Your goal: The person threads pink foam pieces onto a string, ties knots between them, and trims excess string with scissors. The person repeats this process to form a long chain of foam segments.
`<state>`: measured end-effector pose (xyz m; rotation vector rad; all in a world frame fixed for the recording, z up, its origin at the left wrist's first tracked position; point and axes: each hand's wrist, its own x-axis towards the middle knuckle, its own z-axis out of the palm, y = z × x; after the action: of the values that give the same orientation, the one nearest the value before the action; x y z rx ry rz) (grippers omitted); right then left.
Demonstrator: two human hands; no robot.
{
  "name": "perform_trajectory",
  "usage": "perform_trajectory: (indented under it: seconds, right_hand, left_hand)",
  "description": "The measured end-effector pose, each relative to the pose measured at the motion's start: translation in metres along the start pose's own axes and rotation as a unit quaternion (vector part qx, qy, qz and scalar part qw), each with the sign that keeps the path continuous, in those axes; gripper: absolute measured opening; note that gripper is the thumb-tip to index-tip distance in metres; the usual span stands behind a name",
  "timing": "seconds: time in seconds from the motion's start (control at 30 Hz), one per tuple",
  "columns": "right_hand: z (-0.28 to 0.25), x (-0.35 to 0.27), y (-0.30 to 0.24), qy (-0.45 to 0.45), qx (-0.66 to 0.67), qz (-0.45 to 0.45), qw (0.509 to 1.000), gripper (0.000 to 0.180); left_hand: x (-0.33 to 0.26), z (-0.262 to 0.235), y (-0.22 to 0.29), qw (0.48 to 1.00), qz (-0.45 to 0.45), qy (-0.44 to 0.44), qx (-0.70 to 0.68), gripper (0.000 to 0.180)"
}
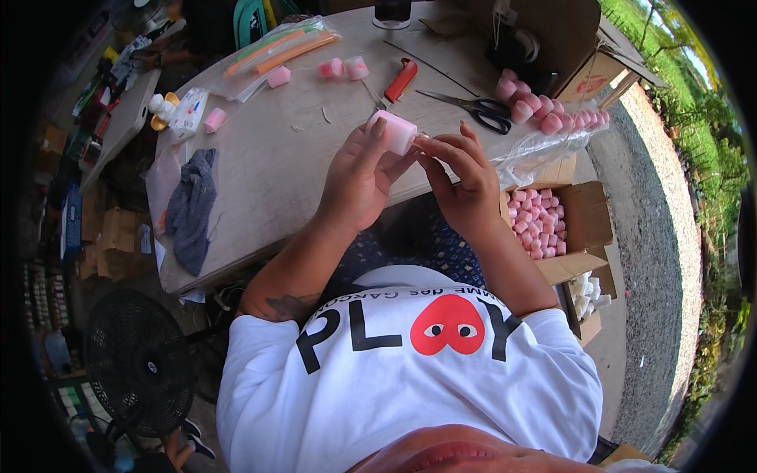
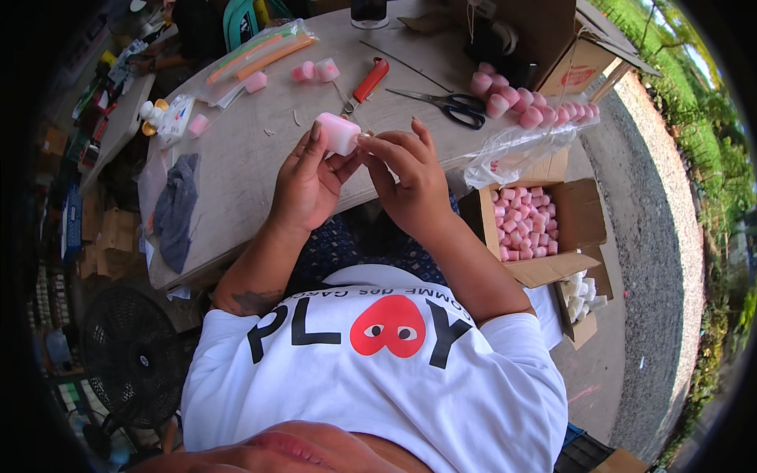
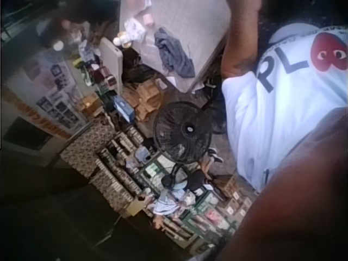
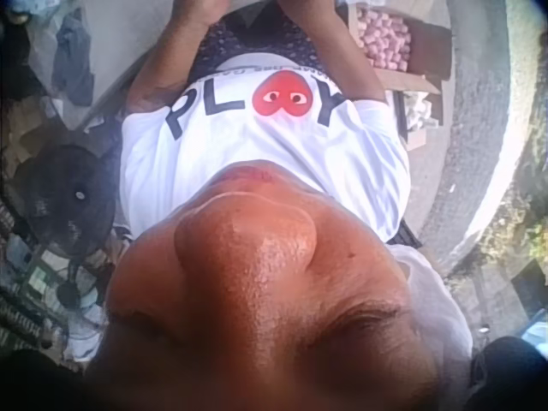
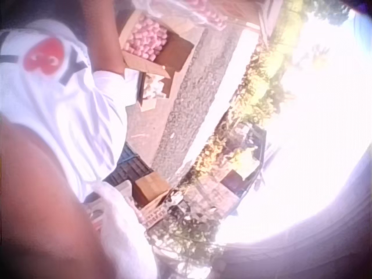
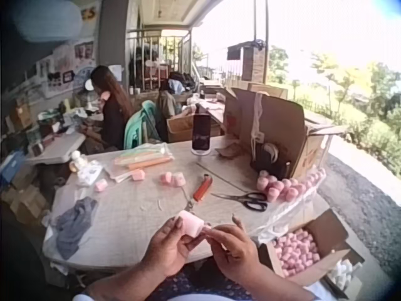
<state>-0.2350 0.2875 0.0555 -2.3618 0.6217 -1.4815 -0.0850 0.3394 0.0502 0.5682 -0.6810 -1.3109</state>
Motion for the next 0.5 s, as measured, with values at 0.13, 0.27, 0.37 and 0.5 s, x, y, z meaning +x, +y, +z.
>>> perform_trajectory:
  seconds: [0.13, 0.27, 0.37, 0.5]
  right_hand:
    - [0.001, -0.005, 0.004, 0.014, 0.035, 0.023, 0.999, 0.022]
    - [0.004, -0.010, 0.013, 0.037, 0.065, 0.031, 0.997, 0.028]
    - [-0.004, -0.006, 0.008, -0.032, -0.003, 0.042, 0.999, 0.037]
    - [-0.027, 0.003, 0.000, -0.088, 0.068, 0.108, 0.988, 0.041]
  left_hand:
    - [0.001, -0.004, -0.006, 1.000, 0.009, -0.011, 0.015, 0.037]
    - [0.002, 0.004, -0.014, 0.997, 0.051, 0.014, 0.060, 0.039]
    - [0.003, 0.005, -0.018, 0.982, 0.112, -0.005, 0.150, 0.046]
    - [0.004, 0.005, -0.017, 0.948, 0.149, -0.021, 0.281, 0.048]
